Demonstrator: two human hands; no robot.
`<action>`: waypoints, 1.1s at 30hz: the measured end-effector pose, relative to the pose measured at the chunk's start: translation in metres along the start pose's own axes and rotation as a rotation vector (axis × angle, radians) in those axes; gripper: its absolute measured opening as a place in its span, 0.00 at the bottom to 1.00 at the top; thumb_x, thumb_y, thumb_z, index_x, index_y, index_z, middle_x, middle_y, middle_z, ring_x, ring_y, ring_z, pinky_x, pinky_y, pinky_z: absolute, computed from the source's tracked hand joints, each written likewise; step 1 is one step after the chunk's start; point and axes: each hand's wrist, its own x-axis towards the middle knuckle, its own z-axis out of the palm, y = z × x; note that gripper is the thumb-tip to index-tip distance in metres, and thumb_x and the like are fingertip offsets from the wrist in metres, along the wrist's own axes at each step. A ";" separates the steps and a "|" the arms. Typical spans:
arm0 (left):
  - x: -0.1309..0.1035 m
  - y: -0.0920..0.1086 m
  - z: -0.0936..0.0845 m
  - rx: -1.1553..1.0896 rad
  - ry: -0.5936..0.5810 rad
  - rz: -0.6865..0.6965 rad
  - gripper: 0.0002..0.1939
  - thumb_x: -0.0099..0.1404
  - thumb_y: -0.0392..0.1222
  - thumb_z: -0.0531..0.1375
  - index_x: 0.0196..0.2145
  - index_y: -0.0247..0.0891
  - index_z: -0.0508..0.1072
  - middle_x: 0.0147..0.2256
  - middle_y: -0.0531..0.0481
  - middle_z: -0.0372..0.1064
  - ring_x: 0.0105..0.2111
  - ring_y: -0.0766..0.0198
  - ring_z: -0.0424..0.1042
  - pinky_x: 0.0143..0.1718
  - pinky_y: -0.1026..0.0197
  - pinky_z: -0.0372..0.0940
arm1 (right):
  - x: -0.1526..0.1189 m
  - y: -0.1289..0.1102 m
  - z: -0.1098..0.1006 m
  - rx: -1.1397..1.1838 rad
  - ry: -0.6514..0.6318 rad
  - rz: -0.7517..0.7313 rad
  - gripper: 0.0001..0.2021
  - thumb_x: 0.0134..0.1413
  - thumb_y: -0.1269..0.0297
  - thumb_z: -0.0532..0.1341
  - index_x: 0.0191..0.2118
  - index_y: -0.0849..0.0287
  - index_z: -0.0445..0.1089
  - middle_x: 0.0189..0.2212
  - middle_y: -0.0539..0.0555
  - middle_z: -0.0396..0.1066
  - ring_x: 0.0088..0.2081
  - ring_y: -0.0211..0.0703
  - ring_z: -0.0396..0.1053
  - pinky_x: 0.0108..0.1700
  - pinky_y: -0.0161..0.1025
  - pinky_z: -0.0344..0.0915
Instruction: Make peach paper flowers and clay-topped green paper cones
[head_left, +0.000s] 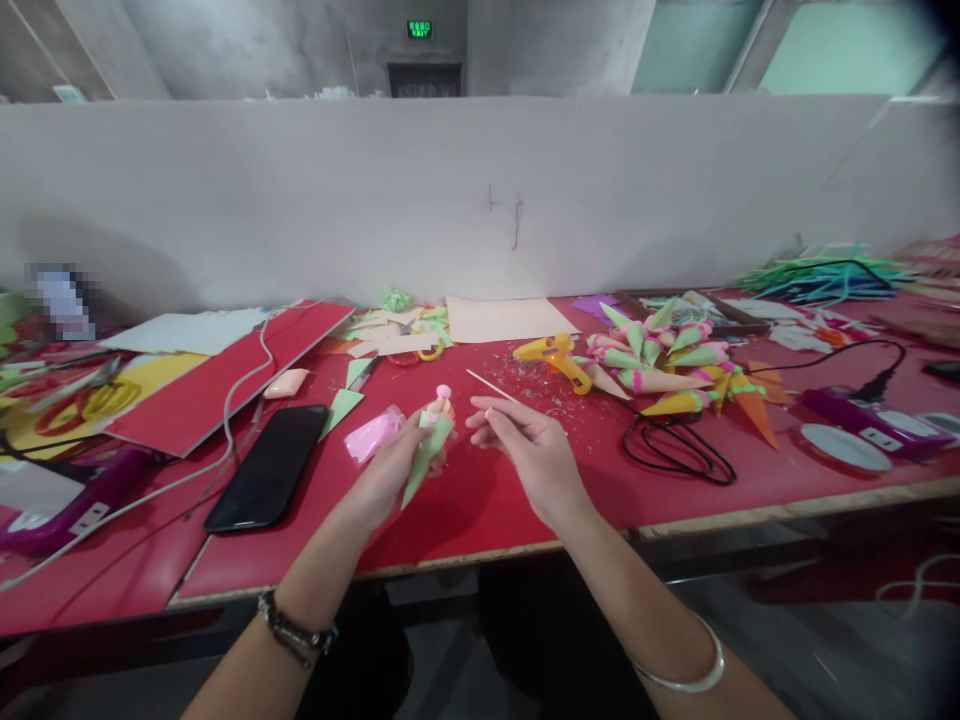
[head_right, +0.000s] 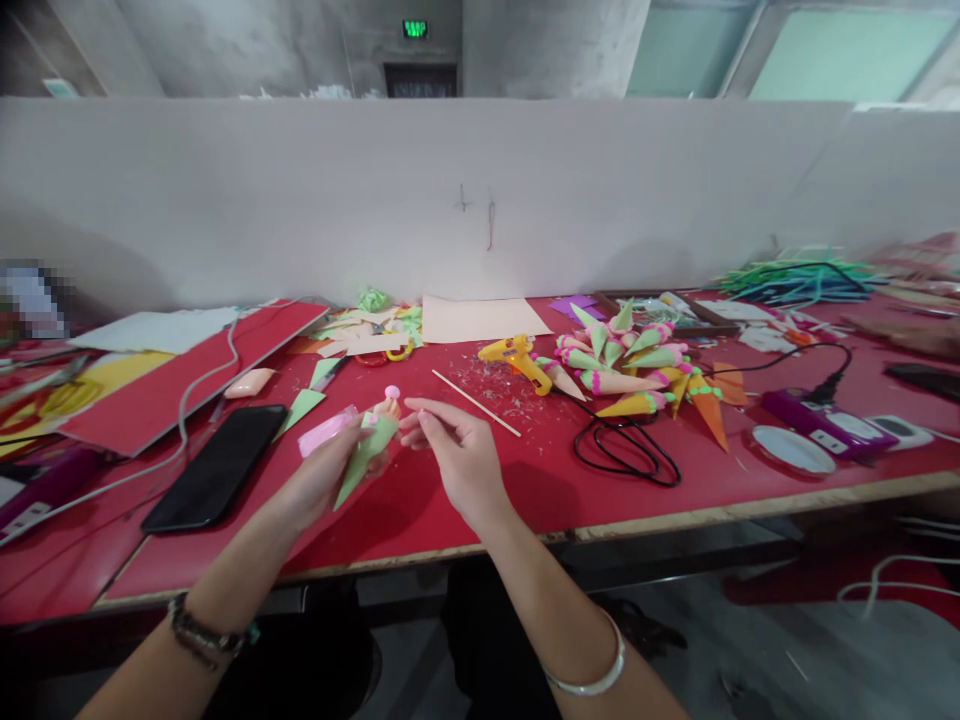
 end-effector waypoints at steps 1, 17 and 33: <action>0.000 0.000 0.001 -0.033 -0.011 -0.012 0.09 0.57 0.39 0.51 0.36 0.37 0.64 0.20 0.55 0.60 0.18 0.71 0.59 0.21 0.68 0.55 | 0.000 0.000 0.000 0.009 -0.005 0.008 0.09 0.50 0.63 0.57 0.37 0.58 0.71 0.27 0.50 0.72 0.27 0.34 0.69 0.33 0.35 0.67; -0.008 0.000 0.018 -0.230 -0.105 -0.093 0.16 0.48 0.29 0.52 0.37 0.37 0.61 0.24 0.56 0.60 0.20 0.74 0.59 0.24 0.69 0.57 | -0.001 0.000 0.001 0.172 -0.017 0.073 0.08 0.44 0.64 0.62 0.34 0.58 0.72 0.28 0.51 0.74 0.30 0.36 0.72 0.37 0.37 0.69; -0.018 -0.002 0.034 -0.119 -0.073 0.022 0.34 0.46 0.28 0.56 0.52 0.41 0.55 0.26 0.58 0.60 0.21 0.74 0.58 0.24 0.68 0.53 | -0.001 -0.003 -0.002 -0.070 0.020 -0.029 0.06 0.47 0.62 0.59 0.27 0.60 0.69 0.20 0.48 0.69 0.22 0.34 0.67 0.28 0.33 0.67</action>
